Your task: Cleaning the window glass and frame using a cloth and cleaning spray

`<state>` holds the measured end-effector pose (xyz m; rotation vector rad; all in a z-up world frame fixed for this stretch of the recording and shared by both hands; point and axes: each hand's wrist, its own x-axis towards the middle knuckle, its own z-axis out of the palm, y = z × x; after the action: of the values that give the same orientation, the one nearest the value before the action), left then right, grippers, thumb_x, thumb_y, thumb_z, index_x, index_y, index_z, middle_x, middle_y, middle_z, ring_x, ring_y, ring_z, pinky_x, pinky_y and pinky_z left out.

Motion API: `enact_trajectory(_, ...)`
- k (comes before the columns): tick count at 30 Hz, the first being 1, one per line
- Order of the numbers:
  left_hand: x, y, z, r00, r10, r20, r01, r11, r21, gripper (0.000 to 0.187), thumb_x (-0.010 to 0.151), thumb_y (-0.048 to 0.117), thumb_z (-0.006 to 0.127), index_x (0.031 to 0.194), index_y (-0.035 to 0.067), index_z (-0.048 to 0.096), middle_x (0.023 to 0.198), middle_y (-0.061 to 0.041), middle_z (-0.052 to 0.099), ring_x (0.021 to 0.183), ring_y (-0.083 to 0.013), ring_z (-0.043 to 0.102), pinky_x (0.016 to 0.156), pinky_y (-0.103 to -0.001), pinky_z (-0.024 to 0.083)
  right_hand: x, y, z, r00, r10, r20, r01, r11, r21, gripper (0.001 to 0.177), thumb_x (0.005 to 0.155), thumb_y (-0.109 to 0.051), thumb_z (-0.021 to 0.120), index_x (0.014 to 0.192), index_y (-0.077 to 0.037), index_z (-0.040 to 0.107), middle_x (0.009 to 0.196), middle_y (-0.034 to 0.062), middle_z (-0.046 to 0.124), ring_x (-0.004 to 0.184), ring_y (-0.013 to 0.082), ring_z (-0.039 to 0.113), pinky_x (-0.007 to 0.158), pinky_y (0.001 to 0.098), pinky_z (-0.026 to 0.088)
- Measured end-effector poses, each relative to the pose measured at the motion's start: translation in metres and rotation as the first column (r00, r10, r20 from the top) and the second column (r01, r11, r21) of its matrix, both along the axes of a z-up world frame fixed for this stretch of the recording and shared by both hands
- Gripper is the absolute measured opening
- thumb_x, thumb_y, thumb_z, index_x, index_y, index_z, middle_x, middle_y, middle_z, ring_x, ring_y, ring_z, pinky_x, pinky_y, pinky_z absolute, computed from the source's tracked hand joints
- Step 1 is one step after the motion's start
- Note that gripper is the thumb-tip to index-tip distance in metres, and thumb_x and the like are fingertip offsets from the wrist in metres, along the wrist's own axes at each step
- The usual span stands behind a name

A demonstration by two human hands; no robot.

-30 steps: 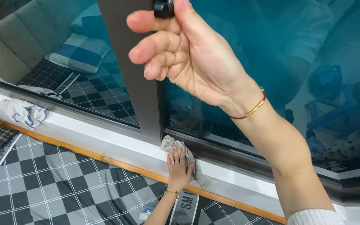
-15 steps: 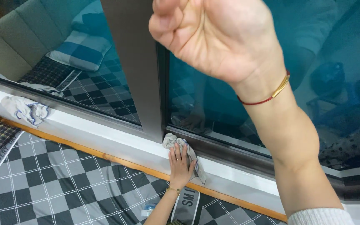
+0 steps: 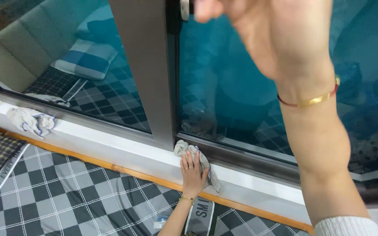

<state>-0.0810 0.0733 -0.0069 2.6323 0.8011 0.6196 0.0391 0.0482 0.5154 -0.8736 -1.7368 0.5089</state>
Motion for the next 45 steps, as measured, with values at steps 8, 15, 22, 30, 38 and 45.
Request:
enact_trajectory(8,0.002,-0.009,-0.009,0.999,0.032,0.04,-0.028,0.994,-0.104,0.063,0.094,0.025,0.054,0.15,0.01,0.03,0.156,-0.026,0.013,0.142,-0.0474,0.01,0.116,-0.054,0.01,-0.012,-0.073,-0.195,0.406,-0.801,0.44,0.687,0.585,0.431,0.033,0.097,-0.03,0.049,0.12,-0.012,0.066,0.107,0.0059,0.067,0.101,0.0269,0.062,0.086,0.0428,0.044)
enact_trajectory(15,0.01,0.001,0.01,0.916,0.024,0.4,0.013,0.996,-0.089,0.012,0.095,0.012,0.055,0.104,0.004,0.057,0.131,-0.016,0.048,0.124,-0.0386,0.039,0.105,-0.054,0.034,-0.069,-0.179,-0.39,0.534,-0.677,0.506,0.84,0.36,-0.405,0.034,0.095,-0.022,0.056,0.128,-0.015,0.06,0.113,0.0105,0.065,0.109,0.0304,0.06,0.085,0.0427,0.046)
enact_trajectory(22,0.018,0.007,0.003,0.804,0.23,0.549,-0.14,0.969,-0.201,0.055,0.094,0.031,0.063,0.133,-0.001,0.041,0.138,-0.025,0.035,0.129,-0.0441,0.036,0.109,-0.056,0.027,-0.076,-0.247,-0.423,0.409,-0.759,0.507,0.873,0.162,-0.46,0.032,0.094,-0.019,0.058,0.124,-0.009,0.061,0.114,0.0172,0.064,0.11,0.0354,0.059,0.091,0.045,0.045)
enact_trajectory(30,0.037,0.005,0.004,0.844,0.281,0.457,-0.262,0.959,-0.107,0.026,0.094,0.019,0.059,0.116,0.004,0.055,0.115,-0.018,0.046,0.111,-0.0386,0.049,0.097,-0.049,0.037,-0.087,-0.281,-0.453,0.338,-0.773,0.537,0.887,0.072,-0.455,0.031,0.093,-0.021,0.058,0.123,-0.014,0.062,0.11,0.0109,0.065,0.11,0.0308,0.06,0.091,0.0426,0.046)
enact_trajectory(38,0.062,-0.067,0.034,0.935,-0.032,0.354,0.064,0.995,-0.078,0.023,0.085,0.006,0.064,0.107,-0.001,0.059,0.096,-0.019,0.053,0.095,-0.042,0.054,0.082,-0.05,0.043,-0.069,-0.282,-0.465,0.335,-0.707,0.623,0.92,0.102,-0.379,0.027,0.095,-0.027,0.056,0.12,-0.021,0.063,0.112,0.0057,0.064,0.111,0.0244,0.059,0.083,0.0383,0.046)
enact_trajectory(45,0.07,-0.085,0.027,0.946,-0.143,0.292,0.147,0.989,0.009,0.019,0.092,0.01,0.061,0.11,0.003,0.06,0.1,-0.013,0.051,0.097,-0.0333,0.055,0.088,-0.041,0.045,-0.032,-0.287,-0.422,0.165,-0.824,0.542,0.94,-0.035,-0.34,0.028,0.09,-0.016,0.064,0.118,-0.013,0.064,0.106,0.0073,0.067,0.101,0.0252,0.064,0.083,0.0375,0.047)
